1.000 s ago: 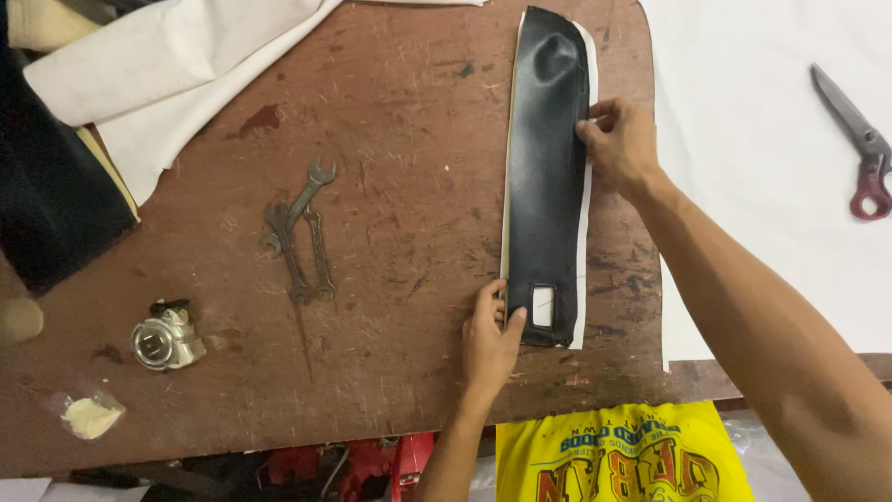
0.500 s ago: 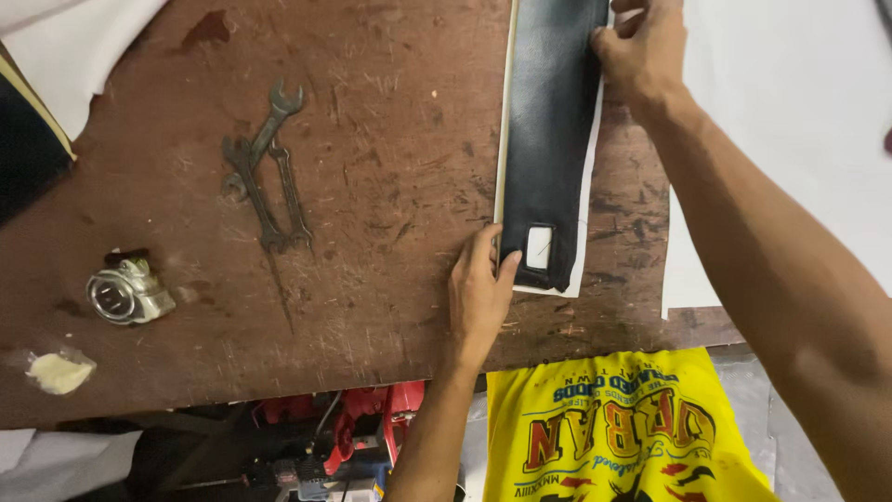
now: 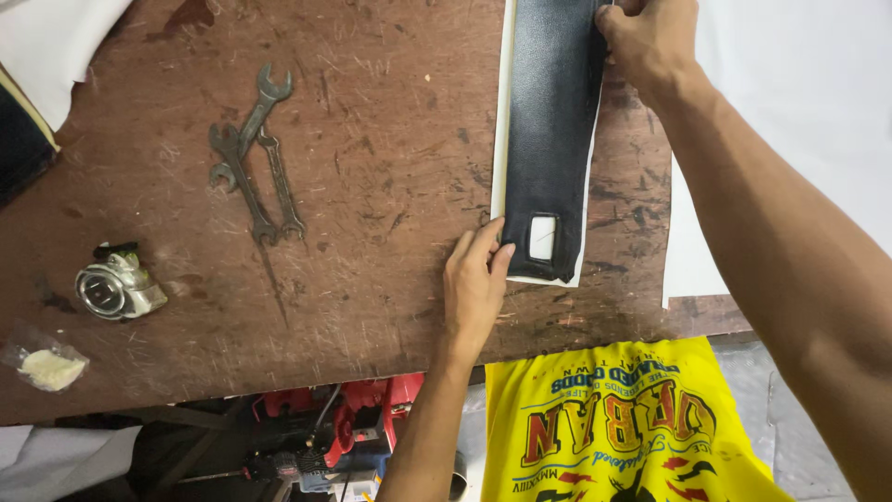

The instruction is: The person places a black plastic template on a white fabric sheet and secures it with two wrenches. They then use scissors to cut the fabric along the template's edge, producing a shaped piece. The person removes the template and wrenches, leaving the cut fabric on the table.

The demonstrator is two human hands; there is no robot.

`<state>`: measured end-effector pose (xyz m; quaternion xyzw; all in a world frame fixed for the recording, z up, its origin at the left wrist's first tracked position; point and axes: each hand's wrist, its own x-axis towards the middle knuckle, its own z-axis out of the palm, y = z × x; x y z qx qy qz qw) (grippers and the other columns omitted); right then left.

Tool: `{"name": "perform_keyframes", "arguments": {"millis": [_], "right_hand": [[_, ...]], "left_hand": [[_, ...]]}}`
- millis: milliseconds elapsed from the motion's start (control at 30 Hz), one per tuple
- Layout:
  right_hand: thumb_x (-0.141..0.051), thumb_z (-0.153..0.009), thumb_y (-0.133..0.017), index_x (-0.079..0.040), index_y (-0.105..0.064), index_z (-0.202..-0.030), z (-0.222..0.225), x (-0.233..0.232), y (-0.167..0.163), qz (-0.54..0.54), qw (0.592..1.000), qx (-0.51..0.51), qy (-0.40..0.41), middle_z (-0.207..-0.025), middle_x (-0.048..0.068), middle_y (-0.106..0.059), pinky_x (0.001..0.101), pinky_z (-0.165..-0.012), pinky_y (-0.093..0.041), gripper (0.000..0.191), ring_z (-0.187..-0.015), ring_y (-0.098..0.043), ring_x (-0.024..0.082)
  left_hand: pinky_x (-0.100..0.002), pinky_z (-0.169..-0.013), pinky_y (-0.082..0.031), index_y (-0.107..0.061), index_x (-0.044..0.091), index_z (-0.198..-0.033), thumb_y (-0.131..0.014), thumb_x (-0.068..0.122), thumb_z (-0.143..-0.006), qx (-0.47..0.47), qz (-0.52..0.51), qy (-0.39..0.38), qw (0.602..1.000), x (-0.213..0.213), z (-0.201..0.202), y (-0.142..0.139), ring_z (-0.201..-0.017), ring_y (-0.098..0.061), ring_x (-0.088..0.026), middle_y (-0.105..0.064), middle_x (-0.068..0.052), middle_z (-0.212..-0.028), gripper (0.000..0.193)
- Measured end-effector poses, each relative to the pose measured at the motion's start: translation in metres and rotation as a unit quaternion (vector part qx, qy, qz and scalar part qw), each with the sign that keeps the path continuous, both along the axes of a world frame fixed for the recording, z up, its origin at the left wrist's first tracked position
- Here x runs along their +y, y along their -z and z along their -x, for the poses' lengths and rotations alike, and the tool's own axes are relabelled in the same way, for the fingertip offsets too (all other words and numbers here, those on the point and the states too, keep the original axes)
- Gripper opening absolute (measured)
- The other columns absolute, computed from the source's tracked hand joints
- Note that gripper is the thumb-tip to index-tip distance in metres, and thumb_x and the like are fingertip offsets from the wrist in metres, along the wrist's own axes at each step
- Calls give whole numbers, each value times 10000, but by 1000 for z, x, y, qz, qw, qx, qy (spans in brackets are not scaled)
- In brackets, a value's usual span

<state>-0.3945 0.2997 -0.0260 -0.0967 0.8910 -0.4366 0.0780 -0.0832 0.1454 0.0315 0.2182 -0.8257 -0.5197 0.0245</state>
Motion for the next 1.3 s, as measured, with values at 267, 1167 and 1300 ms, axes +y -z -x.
{"name": "perform_keyframes", "arguments": {"millis": [267,1167,1300], "right_hand": [[-195,-1093,-689,7,-675,-892,6,6,15,34,998,-32,-36,-763,31,-650,276,-578,-557,285,-668,-667,121],[-97,-931,-773,52,-669,-994,2,2,-1,-1,998,-28,49,-888,118,-730,273,-611,-646,192,-725,-742,167],[-38,-917,-766,61,-650,-1112,-1,0,-11,38,999,18,20,-940,155,-733,285,-602,-635,248,-762,-750,194]], "left_hand": [[-403,-730,-540,-675,77,-1274,-725,108,-924,23,17,6,1000,2,-2,9,-811,-660,-290,-644,-129,-921,355],[-387,-690,-532,-685,82,-1277,-740,113,-908,8,6,14,1000,0,-1,5,-754,-644,-268,-632,-120,-882,374],[-378,-667,-527,-689,76,-1278,-746,108,-904,-1,1,18,1000,0,0,4,-722,-633,-253,-627,-118,-859,380]]}}
